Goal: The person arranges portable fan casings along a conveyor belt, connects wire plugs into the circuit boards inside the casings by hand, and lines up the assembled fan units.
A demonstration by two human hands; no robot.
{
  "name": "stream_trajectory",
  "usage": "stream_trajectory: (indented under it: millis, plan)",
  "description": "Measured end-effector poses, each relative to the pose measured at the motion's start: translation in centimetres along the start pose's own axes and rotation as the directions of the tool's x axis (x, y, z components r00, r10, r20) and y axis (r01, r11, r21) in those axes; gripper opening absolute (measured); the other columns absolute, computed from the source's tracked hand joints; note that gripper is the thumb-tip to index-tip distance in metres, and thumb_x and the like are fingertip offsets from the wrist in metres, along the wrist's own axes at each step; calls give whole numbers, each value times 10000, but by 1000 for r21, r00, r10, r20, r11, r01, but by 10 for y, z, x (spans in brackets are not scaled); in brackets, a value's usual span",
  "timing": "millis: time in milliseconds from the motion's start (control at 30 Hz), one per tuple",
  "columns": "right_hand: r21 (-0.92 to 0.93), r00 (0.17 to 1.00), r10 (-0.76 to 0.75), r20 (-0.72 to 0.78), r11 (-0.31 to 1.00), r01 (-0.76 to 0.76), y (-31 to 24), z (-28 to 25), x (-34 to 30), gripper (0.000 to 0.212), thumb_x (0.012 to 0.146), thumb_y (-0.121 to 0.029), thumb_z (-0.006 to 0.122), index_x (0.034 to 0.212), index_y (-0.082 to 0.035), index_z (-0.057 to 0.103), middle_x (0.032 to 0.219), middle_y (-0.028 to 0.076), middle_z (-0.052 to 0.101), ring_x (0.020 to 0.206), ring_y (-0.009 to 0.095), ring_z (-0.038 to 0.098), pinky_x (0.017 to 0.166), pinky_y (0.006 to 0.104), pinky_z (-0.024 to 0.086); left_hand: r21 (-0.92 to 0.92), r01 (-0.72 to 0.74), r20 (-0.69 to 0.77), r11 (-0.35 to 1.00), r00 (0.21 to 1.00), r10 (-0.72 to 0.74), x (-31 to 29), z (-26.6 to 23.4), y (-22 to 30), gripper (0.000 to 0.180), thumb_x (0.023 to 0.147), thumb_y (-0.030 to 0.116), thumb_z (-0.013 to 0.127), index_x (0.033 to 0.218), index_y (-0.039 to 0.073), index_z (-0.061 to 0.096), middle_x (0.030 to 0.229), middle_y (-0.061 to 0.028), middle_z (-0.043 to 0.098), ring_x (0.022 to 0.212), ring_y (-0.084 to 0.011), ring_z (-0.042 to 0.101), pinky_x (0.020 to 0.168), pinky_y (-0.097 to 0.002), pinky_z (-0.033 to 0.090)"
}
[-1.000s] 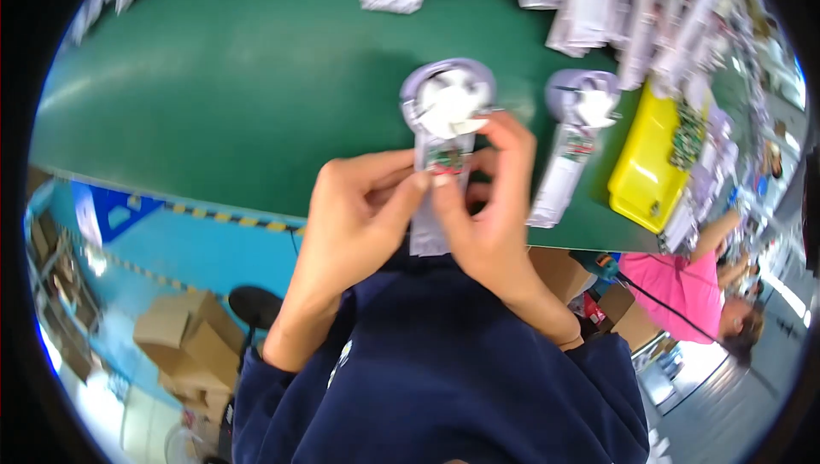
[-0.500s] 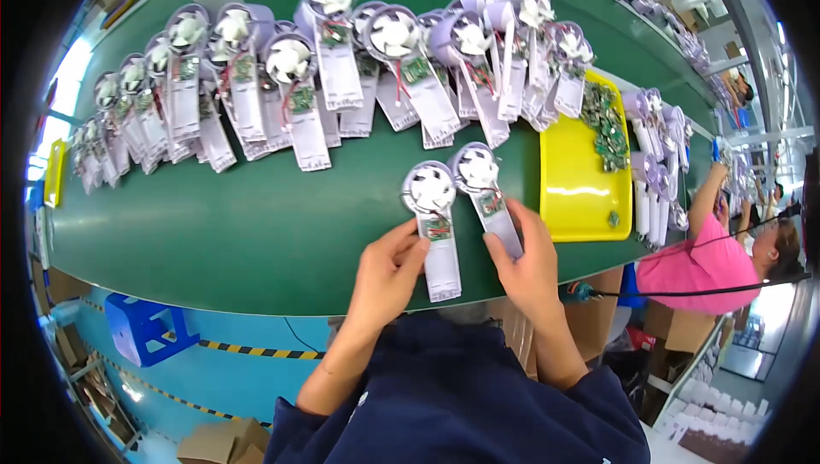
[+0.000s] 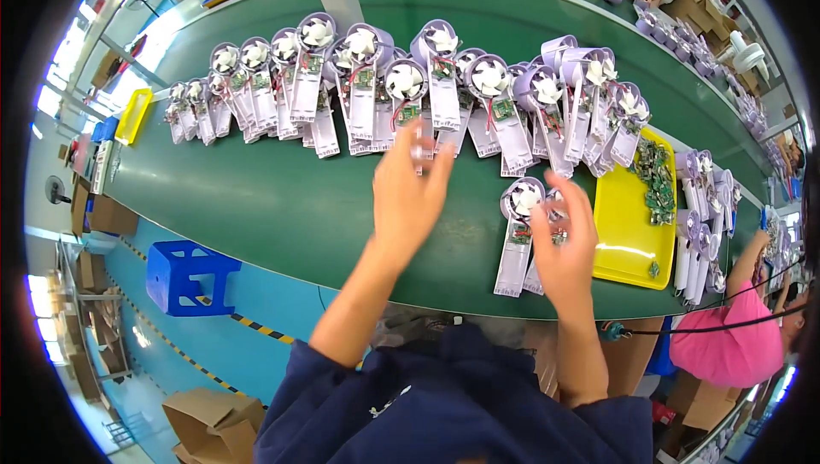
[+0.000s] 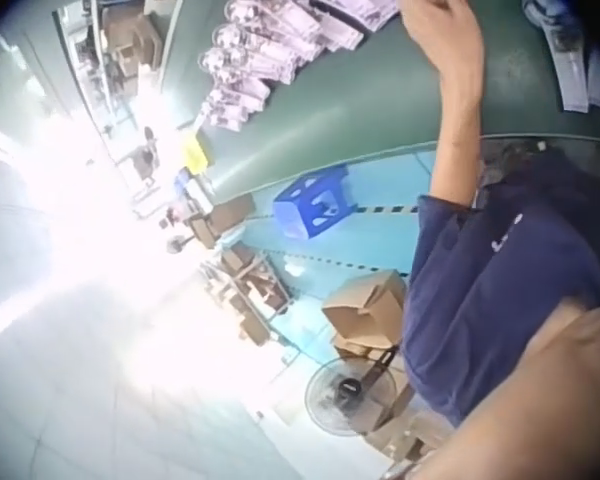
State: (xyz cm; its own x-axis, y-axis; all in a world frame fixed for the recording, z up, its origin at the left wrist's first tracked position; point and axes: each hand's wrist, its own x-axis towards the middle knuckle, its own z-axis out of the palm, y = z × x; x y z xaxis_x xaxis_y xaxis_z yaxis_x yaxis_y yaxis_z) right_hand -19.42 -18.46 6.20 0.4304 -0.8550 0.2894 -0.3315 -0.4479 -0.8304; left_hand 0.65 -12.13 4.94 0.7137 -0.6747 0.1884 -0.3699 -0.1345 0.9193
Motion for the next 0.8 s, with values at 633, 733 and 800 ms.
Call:
stream_trajectory:
  millis: [633, 733, 800]
  plan:
    - [-282, 910, -415, 20, 871, 403, 50, 79, 120, 216, 937, -168, 717, 1139, -95, 697, 890, 110, 710, 722, 314, 710, 635, 417, 553, 635, -522, 153, 570, 807, 570, 148, 14, -14, 174, 936, 260, 708, 975, 121, 805, 1042, -45, 696, 1054, -289, 612, 910, -481, 415]
    - [-48, 945, -319, -75, 947, 316, 42, 85, 119, 141, 936, -127, 712, 1049, -43, 724, 880, 116, 737, 712, 264, 722, 648, 367, 556, 501, -325, -106, 802, 897, 429, 156, 21, -16, 225, 1003, 229, 614, 1046, 71, 768, 1109, -96, 702, 1078, -310, 649, 959, -509, 395]
    - [184, 982, -111, -153, 973, 138, 37, 91, 119, 138, 933, -109, 725, 1010, 4, 739, 842, 104, 756, 731, 162, 729, 689, 292, 559, 449, -337, -129, 828, 892, 433, 158, 23, -10, 233, 1003, 252, 621, 1048, 70, 759, 1138, -93, 707, 1073, -319, 659, 963, -528, 397]
